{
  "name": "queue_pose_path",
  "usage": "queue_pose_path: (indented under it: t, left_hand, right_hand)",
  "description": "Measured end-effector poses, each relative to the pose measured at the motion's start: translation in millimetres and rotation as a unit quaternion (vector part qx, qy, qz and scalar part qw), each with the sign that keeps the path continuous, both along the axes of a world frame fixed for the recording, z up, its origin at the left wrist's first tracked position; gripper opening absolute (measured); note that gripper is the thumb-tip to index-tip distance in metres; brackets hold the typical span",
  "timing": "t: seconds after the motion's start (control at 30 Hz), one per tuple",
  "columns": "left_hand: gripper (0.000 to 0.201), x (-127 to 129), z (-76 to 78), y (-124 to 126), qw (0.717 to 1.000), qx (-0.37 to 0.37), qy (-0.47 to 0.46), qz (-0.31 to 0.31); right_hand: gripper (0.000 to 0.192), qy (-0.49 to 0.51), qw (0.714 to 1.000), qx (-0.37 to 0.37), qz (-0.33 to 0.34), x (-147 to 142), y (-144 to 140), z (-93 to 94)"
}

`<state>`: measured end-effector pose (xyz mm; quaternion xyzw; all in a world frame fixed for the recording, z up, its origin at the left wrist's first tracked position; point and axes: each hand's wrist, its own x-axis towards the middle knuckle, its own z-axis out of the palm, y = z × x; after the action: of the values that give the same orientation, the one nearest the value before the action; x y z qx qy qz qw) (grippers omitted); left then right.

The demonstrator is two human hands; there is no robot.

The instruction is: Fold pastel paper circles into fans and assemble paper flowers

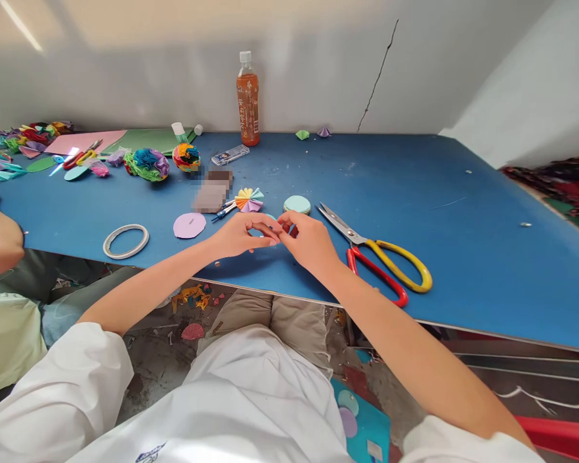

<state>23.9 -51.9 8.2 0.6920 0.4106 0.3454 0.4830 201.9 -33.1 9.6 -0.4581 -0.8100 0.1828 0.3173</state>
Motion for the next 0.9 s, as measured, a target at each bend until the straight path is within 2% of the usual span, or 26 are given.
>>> queue_pose_path:
  t: [0.1, 0.23, 0.3, 0.37, 0.47, 0.53, 0.63, 0.7, 0.77, 0.9]
  left_hand:
    - [0.018, -2, -3.8, 5, 0.996, 0.060, 0.021, 0.070]
    - [0.013, -9, -3.9, 11, 0.962, 0.168, 0.069, 0.203]
    - [0.015, -15, 1.0, 13, 0.951, 0.184, 0.103, 0.226]
    - [0.017, -22, 10.2, 12, 0.944, 0.193, 0.158, 0.218]
    - [0.017, -28, 27.6, 12, 0.922, 0.191, 0.284, 0.180]
    - [0.016, -27, 36.0, 13, 0.901, 0.168, 0.373, 0.146]
    - [0.020, -20, 37.5, 20, 0.866, 0.125, 0.473, 0.099]
    - [0.024, -14, 32.8, 24, 0.858, 0.116, 0.493, 0.085]
    - [0.023, -11, 26.9, 29, 0.869, 0.122, 0.471, 0.091]
    - [0.014, -11, 17.4, 34, 0.926, 0.110, 0.347, 0.102]
  right_hand:
    - [0.009, 0.007, 1.000, -0.003, -0.006, 0, 0, -0.4]
    - [0.011, 0.016, 0.999, -0.017, -0.036, 3, -3, 2.1]
    - [0.014, -0.005, 0.999, -0.024, -0.046, 5, -5, 6.6]
    - [0.018, -0.050, 0.998, -0.024, -0.042, 7, -3, 12.9]
    - [0.015, -0.121, 0.993, -0.005, -0.013, 5, 7, 22.1]
    - [0.025, -0.146, 0.989, -0.004, 0.019, 0, 19, 25.5]
    - [0.034, -0.166, 0.984, -0.035, 0.061, -11, 34, 25.2]
    - [0.032, -0.170, 0.981, -0.064, 0.072, -17, 39, 22.5]
    - [0.031, -0.159, 0.981, -0.085, 0.074, -19, 40, 18.7]
    - [0.029, -0.114, 0.987, -0.084, 0.078, -16, 36, 10.4]
